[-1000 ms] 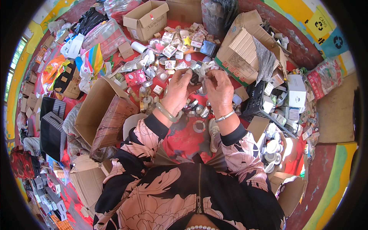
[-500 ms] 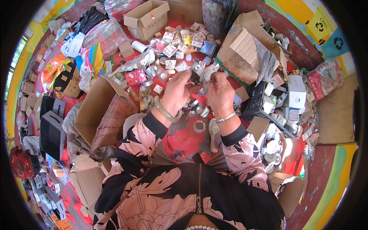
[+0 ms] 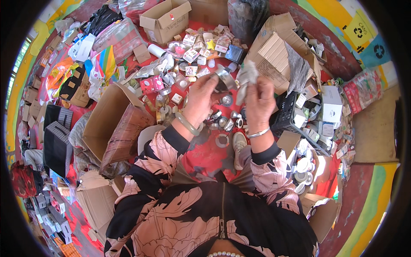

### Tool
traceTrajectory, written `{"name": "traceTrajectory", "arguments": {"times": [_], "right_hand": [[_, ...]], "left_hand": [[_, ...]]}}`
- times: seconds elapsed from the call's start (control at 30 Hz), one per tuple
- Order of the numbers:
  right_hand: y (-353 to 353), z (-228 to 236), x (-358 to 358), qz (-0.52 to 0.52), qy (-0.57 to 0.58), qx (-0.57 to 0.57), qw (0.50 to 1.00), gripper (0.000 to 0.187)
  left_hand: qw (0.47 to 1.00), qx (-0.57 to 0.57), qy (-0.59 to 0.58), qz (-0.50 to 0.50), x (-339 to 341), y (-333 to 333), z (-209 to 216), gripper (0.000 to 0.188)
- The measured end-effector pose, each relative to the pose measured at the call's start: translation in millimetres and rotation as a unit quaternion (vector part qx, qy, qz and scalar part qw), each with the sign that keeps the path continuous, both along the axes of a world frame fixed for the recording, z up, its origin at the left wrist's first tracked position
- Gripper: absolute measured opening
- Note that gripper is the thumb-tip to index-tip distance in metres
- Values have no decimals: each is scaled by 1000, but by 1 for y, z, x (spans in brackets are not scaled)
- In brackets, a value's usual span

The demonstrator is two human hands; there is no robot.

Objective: The person sits on the floor and sorts through various items, including small boxes, plastic-wrapped goods, and white circular objects. They pick up items, open boxes, unwrap packages, and place items into a cardboard box.

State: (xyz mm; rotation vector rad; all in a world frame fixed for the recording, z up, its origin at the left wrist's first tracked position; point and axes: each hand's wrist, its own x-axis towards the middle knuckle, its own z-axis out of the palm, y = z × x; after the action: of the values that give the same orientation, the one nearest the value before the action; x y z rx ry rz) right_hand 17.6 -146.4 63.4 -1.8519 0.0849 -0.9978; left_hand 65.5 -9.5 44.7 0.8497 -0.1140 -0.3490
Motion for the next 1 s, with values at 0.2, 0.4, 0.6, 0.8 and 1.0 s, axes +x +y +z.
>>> {"name": "traceTrajectory", "arguments": {"times": [0.2, 0.4, 0.6, 0.8, 1.0], "right_hand": [[-67, 9, 1, 61, 211, -103, 970, 13], [-104, 22, -7, -90, 332, -232, 910, 17], [-81, 15, -10, 230, 167, 253, 925, 13], [-32, 5, -6, 220, 184, -9, 958, 7], [-15, 12, -5, 98, 189, 25, 977, 11]], "left_hand": [[982, 137, -57, 115, 10, 10, 0, 31], [876, 320, -303, 194, 9, 10, -6, 44], [721, 451, -466, 243, -2, 3, -2, 48], [780, 418, -415, 209, -5, -7, -16, 46], [866, 356, -314, 158, -7, -6, -19, 45]]}}
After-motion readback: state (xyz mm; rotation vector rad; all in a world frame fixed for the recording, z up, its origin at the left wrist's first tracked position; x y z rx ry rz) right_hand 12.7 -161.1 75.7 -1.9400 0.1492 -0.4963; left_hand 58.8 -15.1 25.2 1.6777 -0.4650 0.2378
